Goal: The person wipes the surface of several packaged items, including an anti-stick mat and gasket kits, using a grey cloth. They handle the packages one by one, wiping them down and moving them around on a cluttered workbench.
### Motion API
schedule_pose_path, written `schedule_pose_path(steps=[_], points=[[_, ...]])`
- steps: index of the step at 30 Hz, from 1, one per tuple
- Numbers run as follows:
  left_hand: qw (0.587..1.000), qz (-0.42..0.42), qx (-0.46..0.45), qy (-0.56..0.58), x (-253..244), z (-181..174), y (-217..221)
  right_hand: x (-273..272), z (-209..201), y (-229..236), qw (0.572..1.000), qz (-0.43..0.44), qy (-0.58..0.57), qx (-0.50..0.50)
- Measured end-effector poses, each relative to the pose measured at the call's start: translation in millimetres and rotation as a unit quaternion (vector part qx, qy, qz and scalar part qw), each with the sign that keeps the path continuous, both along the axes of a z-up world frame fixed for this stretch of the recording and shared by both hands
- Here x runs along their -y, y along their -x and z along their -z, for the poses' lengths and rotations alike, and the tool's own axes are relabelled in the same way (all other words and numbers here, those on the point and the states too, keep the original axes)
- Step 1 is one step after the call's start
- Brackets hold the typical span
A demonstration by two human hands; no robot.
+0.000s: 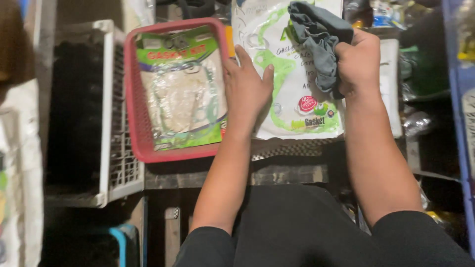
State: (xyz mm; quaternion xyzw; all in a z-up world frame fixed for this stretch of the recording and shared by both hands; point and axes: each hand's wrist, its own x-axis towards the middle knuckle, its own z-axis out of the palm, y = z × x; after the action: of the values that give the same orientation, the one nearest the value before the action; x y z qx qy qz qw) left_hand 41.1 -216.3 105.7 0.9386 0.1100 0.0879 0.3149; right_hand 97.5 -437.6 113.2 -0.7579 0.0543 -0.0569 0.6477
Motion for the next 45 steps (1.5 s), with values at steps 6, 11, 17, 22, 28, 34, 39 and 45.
schedule_pose_path(steps=[6,11,17,22,28,34,39,45], points=[[0.997,0.066,-0.017,0.037,109,40,-24,115,49,-11,0.996,0.071,0.045,-0.004],[0.991,0.106,-0.071,0.041,176,57,-33,176,59,-9,0.990,0.120,0.074,-0.014],[0.986,0.132,-0.080,0.056,220,76,-35,223,96,-12,0.987,0.130,0.091,-0.019],[0.986,0.137,-0.092,0.038,233,97,-44,229,115,-20,0.990,0.123,0.068,-0.017],[0.990,0.120,-0.074,0.018,239,108,-39,225,139,-20,0.979,0.107,0.173,0.027],[0.992,0.122,-0.035,0.014,243,104,-34,221,147,-15,0.955,0.107,0.269,0.062],[0.991,0.132,-0.016,-0.007,242,100,-32,215,141,-8,0.960,0.105,0.250,0.074],[0.984,0.156,0.033,-0.083,240,100,-29,218,157,-8,0.949,0.102,0.288,0.082]])
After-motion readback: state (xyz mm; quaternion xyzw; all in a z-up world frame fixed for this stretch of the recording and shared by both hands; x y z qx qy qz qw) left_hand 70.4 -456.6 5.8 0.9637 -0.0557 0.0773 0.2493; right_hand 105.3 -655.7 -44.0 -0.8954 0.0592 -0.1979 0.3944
